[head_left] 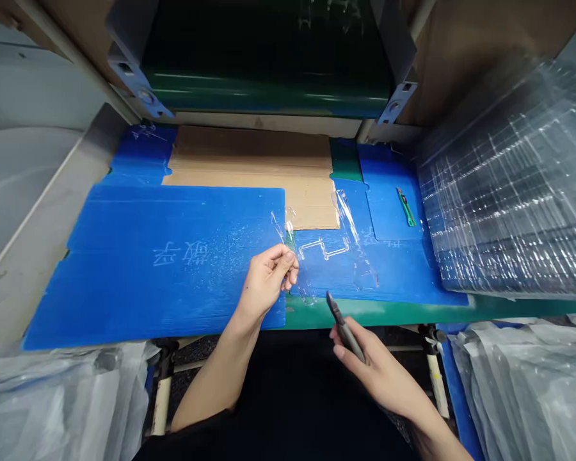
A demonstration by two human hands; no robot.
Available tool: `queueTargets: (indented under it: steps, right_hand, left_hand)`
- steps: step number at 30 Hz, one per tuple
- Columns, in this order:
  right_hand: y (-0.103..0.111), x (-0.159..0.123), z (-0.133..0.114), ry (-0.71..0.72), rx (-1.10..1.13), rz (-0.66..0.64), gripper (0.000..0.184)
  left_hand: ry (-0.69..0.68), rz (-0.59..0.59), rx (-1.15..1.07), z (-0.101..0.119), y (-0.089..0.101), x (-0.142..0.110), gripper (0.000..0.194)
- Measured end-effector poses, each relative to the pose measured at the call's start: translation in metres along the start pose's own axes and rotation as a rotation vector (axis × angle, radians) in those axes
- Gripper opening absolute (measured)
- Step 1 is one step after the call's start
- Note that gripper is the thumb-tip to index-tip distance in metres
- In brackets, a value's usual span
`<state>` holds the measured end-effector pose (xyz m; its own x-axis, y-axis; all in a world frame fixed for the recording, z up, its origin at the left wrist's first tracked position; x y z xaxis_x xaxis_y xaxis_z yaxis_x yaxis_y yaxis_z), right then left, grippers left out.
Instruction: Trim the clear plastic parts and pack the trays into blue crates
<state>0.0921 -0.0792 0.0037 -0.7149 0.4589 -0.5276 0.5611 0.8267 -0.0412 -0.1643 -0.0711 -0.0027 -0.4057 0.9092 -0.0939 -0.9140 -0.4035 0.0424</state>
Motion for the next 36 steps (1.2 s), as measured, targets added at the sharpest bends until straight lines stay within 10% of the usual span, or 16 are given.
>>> queueTargets:
  steps: [8, 36]
  right_hand:
    - [-0.005, 0.01, -0.027, 0.004, -0.06, -0.141, 0.027]
    - [-0.001, 0.006, -0.016, 0.037, 0.011, -0.149, 0.017]
  left_hand:
    - [0.017, -0.213, 0.016, 0.0, -0.028, -0.025, 0.044]
    - [0.088, -0.279, -0.004, -0.001, -0.043, -0.032, 0.048]
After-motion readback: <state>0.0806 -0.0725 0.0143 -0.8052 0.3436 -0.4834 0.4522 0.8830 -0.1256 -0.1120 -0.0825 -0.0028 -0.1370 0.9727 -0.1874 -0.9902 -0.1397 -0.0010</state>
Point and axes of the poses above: each hand's wrist, its own x-axis towards the middle knuckle, its own y-axis out of the back of the hand, z = x × y, the point moved 6 cm from there along x, towards the middle knuckle, and after that the axes turned 11 degrees about x, right-handed, at the moved point
